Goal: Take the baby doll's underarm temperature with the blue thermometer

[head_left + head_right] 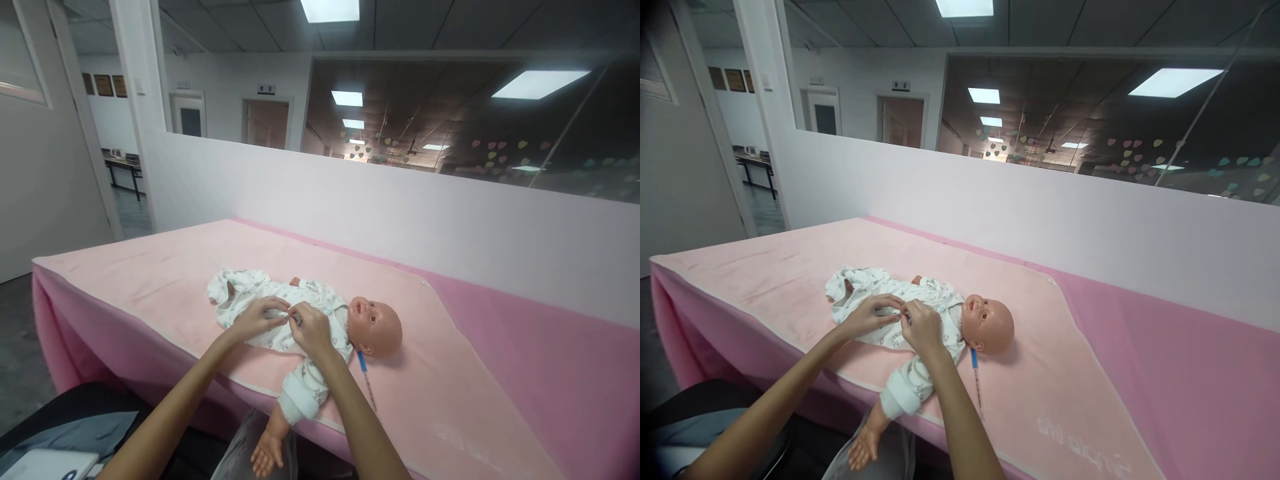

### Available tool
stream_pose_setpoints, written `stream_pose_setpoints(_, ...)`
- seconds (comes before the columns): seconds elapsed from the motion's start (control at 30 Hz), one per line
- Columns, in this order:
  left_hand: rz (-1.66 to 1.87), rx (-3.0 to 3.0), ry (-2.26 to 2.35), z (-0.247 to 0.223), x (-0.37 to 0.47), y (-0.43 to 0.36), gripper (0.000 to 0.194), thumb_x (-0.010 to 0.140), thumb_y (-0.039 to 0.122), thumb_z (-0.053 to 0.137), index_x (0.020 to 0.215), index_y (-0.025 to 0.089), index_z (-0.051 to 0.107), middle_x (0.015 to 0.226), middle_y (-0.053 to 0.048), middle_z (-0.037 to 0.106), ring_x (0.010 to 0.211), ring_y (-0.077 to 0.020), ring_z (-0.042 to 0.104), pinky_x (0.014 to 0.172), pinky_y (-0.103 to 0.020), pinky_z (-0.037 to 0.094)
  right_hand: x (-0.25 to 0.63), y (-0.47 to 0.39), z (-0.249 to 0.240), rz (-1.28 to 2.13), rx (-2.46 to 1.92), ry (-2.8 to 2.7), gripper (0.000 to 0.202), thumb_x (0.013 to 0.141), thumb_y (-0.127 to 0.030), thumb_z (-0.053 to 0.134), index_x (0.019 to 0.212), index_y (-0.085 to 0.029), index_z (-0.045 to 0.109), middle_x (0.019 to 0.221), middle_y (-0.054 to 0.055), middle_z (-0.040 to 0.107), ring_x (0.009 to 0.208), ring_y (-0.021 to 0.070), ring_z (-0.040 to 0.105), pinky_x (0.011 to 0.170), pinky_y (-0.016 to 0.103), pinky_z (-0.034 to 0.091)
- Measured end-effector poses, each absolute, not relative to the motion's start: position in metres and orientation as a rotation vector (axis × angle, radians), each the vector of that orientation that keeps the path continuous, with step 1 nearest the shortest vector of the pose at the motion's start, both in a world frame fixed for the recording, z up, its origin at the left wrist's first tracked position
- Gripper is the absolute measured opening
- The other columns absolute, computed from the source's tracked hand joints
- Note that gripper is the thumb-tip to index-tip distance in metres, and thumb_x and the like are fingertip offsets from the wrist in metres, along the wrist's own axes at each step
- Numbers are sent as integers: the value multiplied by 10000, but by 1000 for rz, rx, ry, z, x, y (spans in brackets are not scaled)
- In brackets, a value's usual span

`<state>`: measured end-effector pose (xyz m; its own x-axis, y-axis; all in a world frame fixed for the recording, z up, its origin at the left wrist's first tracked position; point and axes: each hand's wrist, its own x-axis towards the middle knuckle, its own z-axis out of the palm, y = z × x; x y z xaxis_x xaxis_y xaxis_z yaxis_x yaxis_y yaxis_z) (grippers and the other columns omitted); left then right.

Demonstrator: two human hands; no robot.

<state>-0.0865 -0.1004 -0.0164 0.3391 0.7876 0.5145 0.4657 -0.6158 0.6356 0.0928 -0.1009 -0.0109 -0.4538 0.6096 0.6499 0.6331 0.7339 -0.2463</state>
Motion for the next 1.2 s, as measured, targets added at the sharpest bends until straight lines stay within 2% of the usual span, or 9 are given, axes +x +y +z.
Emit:
stream_pose_setpoints(0.13, 1202, 2249, 1166, -19, -84, -103, 248, 759, 390, 592, 934, 239, 683, 1020, -34, 656, 942, -192, 595, 849, -296, 456, 94, -102, -10, -30, -934, -2191, 161, 795, -174, 472, 906, -217, 580, 859, 3, 617, 747, 120, 568, 636, 206, 380)
stream_pose_setpoints(0.3, 1171, 2290, 1199, -17, -82, -108, 260, 774, 411, 565, 935, 239, 674, 1026, -35, 648, 964, -204, 577, 868, -315, 435, 94, -104, -8, -61, -1029, -2195, 200, 814, -281, 489, 965, -221, 605, 876, 15, 572, 721, 115, 555, 602, 202, 384)
stream_pose_setpoints(0.4, 1188, 2228, 1221, -17, -81, -109, 301, 762, 419, 571, 979, 223, 640, 1006, -39, 648, 945, -207, 579, 854, -320, 443, 94, -104, -8, -87, -1038, -2219, 209, 821, -277, 482, 972, -224, 617, 868, 15, 556, 713, 112, 549, 603, 204, 383)
stream_pose_setpoints(0.57, 1249, 2186, 1257, -20, -79, -110, 278, 758, 419, 569, 931, 215, 645, 1012, -50, 642, 953, -220, 573, 855, -330, 441, 94, -102, -8, -40, -1054, -2190, 197, 808, -266, 504, 959, -225, 624, 885, 16, 562, 746, 115, 557, 621, 205, 393)
stream_pose_setpoints(0.8, 1258, 2243, 1326, -25, -76, -111, 271, 832, 393, 477, 962, 224, 643, 1020, -51, 632, 938, -206, 580, 839, -315, 441, 91, -101, -9, 3, -1098, -2148, 172, 832, -274, 484, 916, -225, 627, 880, 13, 587, 722, 116, 557, 627, 214, 375)
stream_pose_setpoints(1.03, 1341, 2091, 1238, -31, -82, -102, 228, 738, 398, 606, 797, 186, 667, 948, -58, 657, 898, -205, 597, 836, -315, 456, 87, -100, -10, -25, -1179, -2095, 172, 848, -301, 483, 914, -236, 628, 885, 15, 601, 763, 131, 573, 635, 223, 366)
stream_pose_setpoints(1.2, 1375, 1945, 1178, -35, -86, -100, 224, 715, 390, 631, 788, 185, 682, 954, -69, 656, 922, -220, 594, 835, -326, 464, 85, -100, -11, -54, -1225, -2070, 177, 851, -313, 481, 907, -238, 631, 877, 16, 598, 737, 131, 572, 604, 229, 357)
